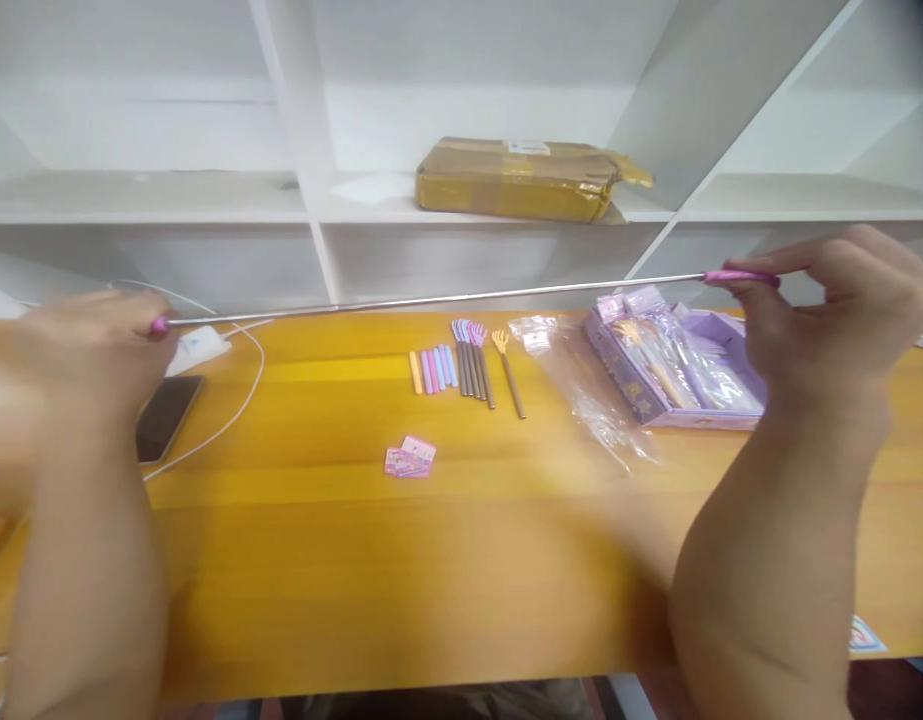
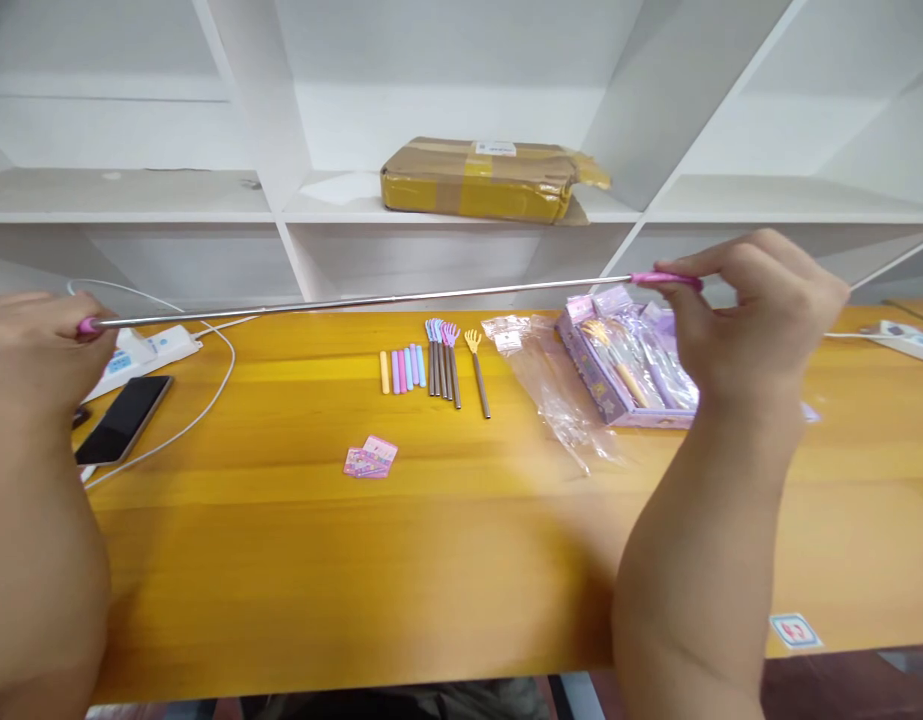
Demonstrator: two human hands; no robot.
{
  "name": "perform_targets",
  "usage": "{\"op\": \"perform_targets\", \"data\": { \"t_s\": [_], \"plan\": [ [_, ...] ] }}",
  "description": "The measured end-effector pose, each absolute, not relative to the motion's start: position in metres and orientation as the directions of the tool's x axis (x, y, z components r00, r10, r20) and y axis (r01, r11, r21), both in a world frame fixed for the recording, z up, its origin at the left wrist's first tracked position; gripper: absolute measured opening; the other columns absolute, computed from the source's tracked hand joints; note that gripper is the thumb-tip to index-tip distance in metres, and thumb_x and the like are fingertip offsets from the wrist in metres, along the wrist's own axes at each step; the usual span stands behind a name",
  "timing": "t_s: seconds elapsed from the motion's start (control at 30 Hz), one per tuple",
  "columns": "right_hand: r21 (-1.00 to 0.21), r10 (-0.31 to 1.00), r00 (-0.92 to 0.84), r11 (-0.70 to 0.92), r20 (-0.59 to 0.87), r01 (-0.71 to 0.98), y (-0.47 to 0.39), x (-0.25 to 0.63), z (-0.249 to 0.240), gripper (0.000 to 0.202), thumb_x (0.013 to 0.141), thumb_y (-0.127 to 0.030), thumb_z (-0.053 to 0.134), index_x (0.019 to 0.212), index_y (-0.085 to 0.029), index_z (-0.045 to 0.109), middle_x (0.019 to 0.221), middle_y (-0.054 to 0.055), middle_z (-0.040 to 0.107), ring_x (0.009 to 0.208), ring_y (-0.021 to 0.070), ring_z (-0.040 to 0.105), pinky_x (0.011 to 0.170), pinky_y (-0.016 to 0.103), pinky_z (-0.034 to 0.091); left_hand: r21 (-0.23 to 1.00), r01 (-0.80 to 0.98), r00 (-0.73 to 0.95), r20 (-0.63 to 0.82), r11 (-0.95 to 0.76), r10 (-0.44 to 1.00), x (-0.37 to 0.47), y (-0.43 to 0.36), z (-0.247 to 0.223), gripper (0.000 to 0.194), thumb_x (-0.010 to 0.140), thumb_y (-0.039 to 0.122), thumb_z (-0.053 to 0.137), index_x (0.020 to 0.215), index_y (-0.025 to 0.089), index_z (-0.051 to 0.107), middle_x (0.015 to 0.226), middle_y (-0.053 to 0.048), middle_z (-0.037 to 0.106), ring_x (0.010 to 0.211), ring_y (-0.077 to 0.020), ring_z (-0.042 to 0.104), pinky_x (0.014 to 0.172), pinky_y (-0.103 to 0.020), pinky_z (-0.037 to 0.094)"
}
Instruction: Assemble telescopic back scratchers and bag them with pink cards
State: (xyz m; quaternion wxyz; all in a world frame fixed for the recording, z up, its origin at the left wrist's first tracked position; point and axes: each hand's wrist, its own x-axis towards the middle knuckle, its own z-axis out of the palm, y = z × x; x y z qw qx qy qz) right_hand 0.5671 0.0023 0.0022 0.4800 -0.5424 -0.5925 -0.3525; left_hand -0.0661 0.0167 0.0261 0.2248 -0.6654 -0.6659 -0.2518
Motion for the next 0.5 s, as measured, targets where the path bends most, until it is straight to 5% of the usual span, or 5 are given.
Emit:
{"op": "perform_targets", "data": {
  "t_s": [0.17, 0.5],
  "plan": [
    [-0.122, 0.249, 0.093, 0.105, 0.964, 0.987, 0.013, 0.574, -0.004, 0.033, 0.079, -0.048, 0.084, 0.065, -0.023, 0.066, 0.068, 0.007, 0.073, 0.068, 0.0234, 0.069, 0.063, 0.035, 0.044, -0.004, 1.0, -0.003, 0.598, 0.006, 0.801, -0.072, 0.024, 0.02, 0.029, 0.07, 0.021, 0.06, 0.052, 0.021, 0.037, 0.058, 0.0, 0.026, 0.063, -0.0177, 0.022, 0.064, -0.034, 0.016],
    [-0.236, 0.425, 0.156, 0.142, 0.892, 0.961, 0.002, 0.564, -0.007, 0.015, 0.079, -0.03, 0.088, 0.082, -0.021, 0.076, 0.086, 0.006, 0.077, 0.077, 0.0184, 0.07, 0.074, 0.031, 0.055, -0.042, 0.992, -0.058, 0.675, 0.117, 0.736, -0.058, 0.024, 0.023, 0.011, 0.081, 0.024, 0.055, 0.071, 0.02, 0.053, 0.064, 0.001, 0.027, 0.069, -0.0184, 0.022, 0.063, -0.032, 0.016]
  ]
}}
